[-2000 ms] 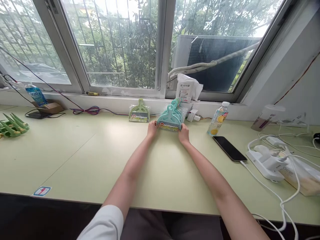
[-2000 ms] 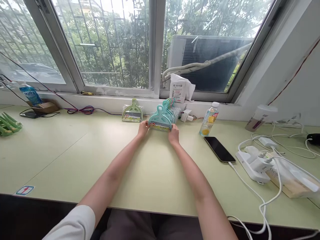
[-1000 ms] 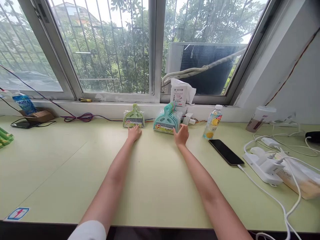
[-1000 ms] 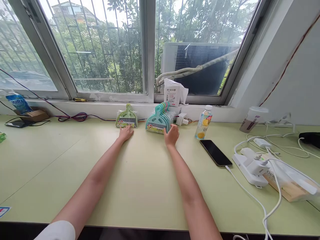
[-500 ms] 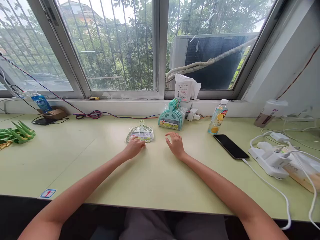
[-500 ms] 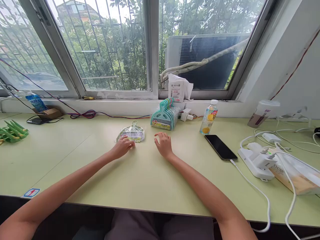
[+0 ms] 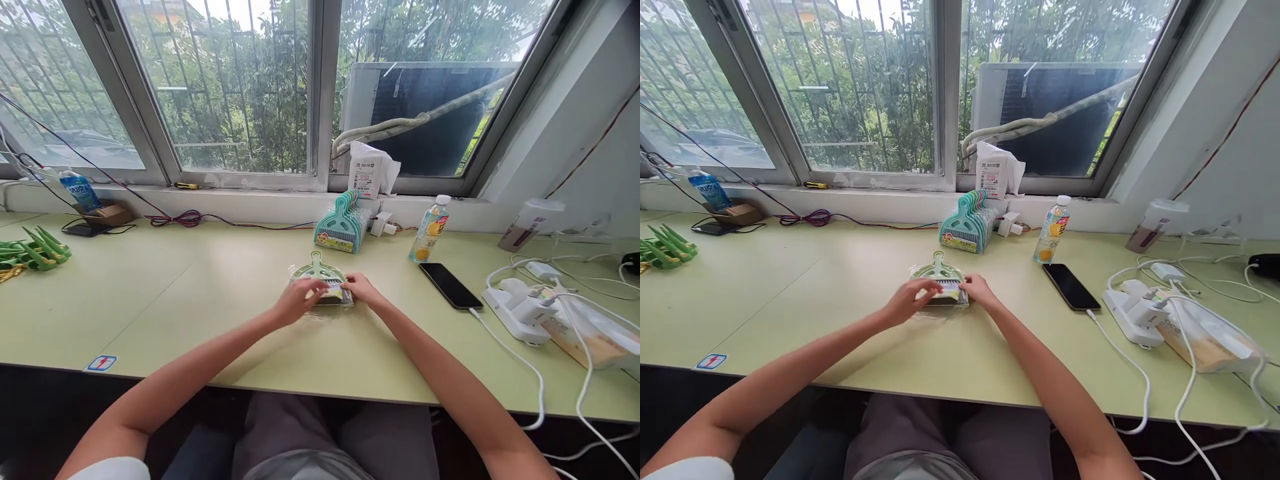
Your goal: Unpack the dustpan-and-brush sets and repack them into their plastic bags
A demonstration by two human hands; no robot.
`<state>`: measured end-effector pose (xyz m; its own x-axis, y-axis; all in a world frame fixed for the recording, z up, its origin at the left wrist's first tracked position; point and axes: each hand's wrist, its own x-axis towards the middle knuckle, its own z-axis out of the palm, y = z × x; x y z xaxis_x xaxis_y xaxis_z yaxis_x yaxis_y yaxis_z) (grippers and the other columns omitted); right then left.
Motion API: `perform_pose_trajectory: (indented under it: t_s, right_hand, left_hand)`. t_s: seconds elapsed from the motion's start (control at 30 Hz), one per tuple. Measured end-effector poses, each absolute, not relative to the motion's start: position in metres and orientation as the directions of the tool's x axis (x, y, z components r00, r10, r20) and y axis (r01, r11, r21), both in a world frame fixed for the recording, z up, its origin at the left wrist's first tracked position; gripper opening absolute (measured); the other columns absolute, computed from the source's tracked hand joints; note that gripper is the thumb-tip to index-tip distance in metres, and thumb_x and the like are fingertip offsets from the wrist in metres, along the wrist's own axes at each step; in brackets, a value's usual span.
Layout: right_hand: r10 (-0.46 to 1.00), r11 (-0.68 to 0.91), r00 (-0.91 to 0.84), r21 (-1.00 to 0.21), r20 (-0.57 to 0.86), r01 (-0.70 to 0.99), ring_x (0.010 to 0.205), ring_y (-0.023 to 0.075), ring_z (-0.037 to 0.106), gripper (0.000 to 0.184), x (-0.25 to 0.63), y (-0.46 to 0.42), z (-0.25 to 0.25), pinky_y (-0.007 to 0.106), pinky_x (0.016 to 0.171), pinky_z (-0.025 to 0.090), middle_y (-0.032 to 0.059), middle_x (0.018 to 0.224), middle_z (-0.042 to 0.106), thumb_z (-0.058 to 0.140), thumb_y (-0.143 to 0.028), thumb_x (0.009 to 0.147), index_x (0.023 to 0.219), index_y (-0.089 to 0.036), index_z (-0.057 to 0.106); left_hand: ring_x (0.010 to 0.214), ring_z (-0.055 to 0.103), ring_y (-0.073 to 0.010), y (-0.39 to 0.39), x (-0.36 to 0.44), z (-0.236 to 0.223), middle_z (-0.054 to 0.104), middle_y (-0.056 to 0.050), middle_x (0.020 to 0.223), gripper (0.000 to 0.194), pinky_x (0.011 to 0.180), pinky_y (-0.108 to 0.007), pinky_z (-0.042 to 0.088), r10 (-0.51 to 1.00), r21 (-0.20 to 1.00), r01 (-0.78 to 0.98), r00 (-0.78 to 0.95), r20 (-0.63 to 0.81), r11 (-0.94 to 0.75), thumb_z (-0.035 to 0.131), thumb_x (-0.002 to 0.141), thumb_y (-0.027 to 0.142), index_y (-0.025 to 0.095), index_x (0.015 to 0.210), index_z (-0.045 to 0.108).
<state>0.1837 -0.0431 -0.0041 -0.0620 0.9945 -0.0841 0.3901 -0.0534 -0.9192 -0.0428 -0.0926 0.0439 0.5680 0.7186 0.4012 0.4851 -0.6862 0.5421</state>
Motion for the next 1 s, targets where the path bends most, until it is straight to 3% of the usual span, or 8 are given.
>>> perform_pose_trajectory:
  t_s: [0.1,0.17,0.23,0.33,0.5,0.63,0.8,1.0]
  right_hand:
    - [0.989,-0.015,0.144,-0.932,0.041,0.362,0.070,0.0165,0.059,0.025,0.198,-0.035,-0.010,0.025,0.060,0.045,0.0019,0.078,0.068,0.058,-0.022,0.069,0.090,-0.017,0.071]
    - [0.970,0.041,0.211,-0.935,0.122,0.352,0.074,0.0176,0.060,0.028,0.205,-0.030,-0.010,0.026,0.063,0.046,0.0025,0.080,0.068,0.058,-0.025,0.069,0.093,-0.017,0.070]
    - [0.952,0.090,0.244,-0.932,0.184,0.352,0.074,0.0181,0.060,0.031,0.211,-0.026,-0.009,0.027,0.064,0.047,0.0027,0.079,0.068,0.057,-0.030,0.071,0.095,-0.016,0.070]
    - [0.938,0.153,0.239,-0.920,0.250,0.362,0.074,0.0177,0.059,0.035,0.212,-0.023,-0.009,0.028,0.067,0.047,0.0025,0.079,0.068,0.056,-0.033,0.073,0.101,-0.016,0.069]
    - [0.955,0.171,0.141,-0.872,0.261,0.458,0.078,0.0171,0.060,0.038,0.189,-0.014,-0.005,0.030,0.077,0.046,0.0042,0.092,0.069,0.053,-0.025,0.077,0.113,-0.017,0.064]
    - [0.850,0.159,0.303,-0.759,0.431,0.632,0.098,0.0222,0.056,0.036,0.165,-0.017,0.001,0.034,0.085,0.042,0.0111,0.110,0.063,0.046,-0.030,0.087,0.119,-0.017,0.056]
    - [0.744,0.247,0.223,-0.569,0.629,0.784,0.105,0.0236,0.053,0.026,0.148,-0.039,0.001,0.036,0.091,0.038,0.0117,0.107,0.061,0.039,-0.034,0.093,0.098,-0.019,0.059]
    - [0.923,0.154,0.267,-0.902,0.277,0.404,0.065,0.0181,0.061,0.033,0.150,-0.042,-0.013,0.032,0.071,0.049,0.0051,0.076,0.064,0.044,-0.048,0.090,0.078,-0.020,0.057]
  left_hand:
    - [0.114,0.054,-0.0234,-0.040,-0.045,0.050,0.060,-0.010,0.123,0.035,0.101,-0.038,0.040,0.850,0.695,0.492,0.251,0.464,-0.524,0.054,0.087,0.037,0.020,0.117,0.058]
    - [0.116,0.054,-0.0247,-0.009,-0.048,0.046,0.052,-0.015,0.133,0.046,0.095,-0.036,0.045,0.958,0.866,0.411,0.113,0.263,-0.286,0.061,0.083,0.038,0.017,0.123,0.052]
    - [0.107,0.060,-0.0233,0.009,-0.051,0.038,0.058,-0.015,0.126,0.049,0.084,-0.033,0.050,0.976,0.968,0.245,0.219,0.001,-0.056,0.059,0.084,0.044,0.017,0.123,0.052]
    - [0.086,0.067,-0.0199,0.015,-0.057,0.025,0.068,-0.012,0.104,0.047,0.070,-0.029,0.054,0.886,0.993,0.051,0.447,-0.120,0.108,0.059,0.081,0.052,0.017,0.112,0.059]
    - [0.068,0.066,-0.0168,0.014,-0.066,0.009,0.070,-0.009,0.084,0.039,0.061,-0.027,0.053,0.888,0.984,-0.007,0.433,-0.155,0.175,0.072,0.073,0.045,0.013,0.093,0.064]
    - [0.063,0.064,-0.0140,0.020,-0.065,-0.001,0.068,-0.006,0.074,0.029,0.063,-0.026,0.052,0.953,0.984,-0.130,0.292,-0.081,0.123,0.071,0.075,0.037,0.012,0.085,0.062]
    - [0.065,0.063,-0.0130,0.028,-0.058,-0.005,0.067,-0.004,0.078,0.022,0.066,-0.028,0.054,0.975,0.975,-0.180,0.204,-0.090,0.128,0.065,0.081,0.030,0.013,0.094,0.059]
    - [0.074,0.066,-0.0136,0.024,-0.055,-0.001,0.069,-0.006,0.089,0.027,0.075,-0.029,0.055,0.954,0.956,-0.277,0.299,-0.013,0.100,0.066,0.080,0.027,0.013,0.102,0.058]
